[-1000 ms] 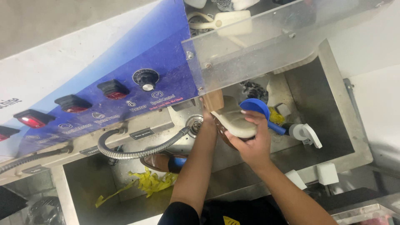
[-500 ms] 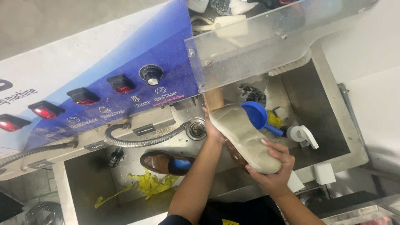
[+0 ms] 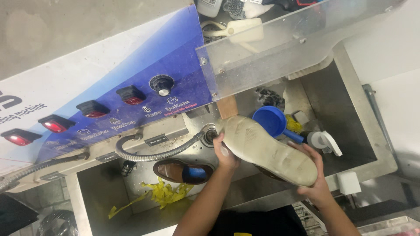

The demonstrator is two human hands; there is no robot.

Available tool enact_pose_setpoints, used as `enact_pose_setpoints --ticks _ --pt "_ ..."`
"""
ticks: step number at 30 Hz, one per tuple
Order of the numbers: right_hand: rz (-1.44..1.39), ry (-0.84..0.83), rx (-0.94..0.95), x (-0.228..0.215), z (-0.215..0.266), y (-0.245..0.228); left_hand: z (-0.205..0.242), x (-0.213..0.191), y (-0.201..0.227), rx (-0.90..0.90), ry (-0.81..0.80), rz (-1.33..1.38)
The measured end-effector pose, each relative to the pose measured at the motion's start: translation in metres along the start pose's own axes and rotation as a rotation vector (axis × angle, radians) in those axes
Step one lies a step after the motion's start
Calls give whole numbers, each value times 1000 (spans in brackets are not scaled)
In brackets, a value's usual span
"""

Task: The person cleans a brown loafer using a multifunctional shoe washing machine. They scrub the sole and upper with a rotating brush, rinse with water from a blue scoop, and use a spray bottle to apply cleaning solution.

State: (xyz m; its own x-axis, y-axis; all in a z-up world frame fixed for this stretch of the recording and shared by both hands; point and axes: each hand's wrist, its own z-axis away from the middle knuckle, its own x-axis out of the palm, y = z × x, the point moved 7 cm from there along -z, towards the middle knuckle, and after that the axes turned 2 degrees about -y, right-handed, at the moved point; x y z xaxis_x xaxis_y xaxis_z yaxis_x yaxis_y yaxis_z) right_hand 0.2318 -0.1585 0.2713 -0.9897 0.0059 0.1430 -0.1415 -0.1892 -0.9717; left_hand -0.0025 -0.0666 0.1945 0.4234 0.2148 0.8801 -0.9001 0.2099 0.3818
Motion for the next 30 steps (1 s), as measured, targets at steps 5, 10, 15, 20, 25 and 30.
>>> enact_pose_setpoints --ticks 5,10,15,20,25,30 --pt "-285 -73 443 -26 3 85 -5 -7 7 11 -19 -35" --pt "-569 65 730 -30 9 150 -31 -13 8 -47 19 -177" --pt "-491 13 669 -5 -15 136 -59 -38 11 -163 145 -273" --pt "-455 -87 524 19 -21 84 -48 -44 15 -153 155 -318" --pt "-461 -168 402 27 -16 61 -33 -21 18 -111 60 -360" --pt "-465 -162 410 12 2 65 -16 4 11 -104 -56 -333"
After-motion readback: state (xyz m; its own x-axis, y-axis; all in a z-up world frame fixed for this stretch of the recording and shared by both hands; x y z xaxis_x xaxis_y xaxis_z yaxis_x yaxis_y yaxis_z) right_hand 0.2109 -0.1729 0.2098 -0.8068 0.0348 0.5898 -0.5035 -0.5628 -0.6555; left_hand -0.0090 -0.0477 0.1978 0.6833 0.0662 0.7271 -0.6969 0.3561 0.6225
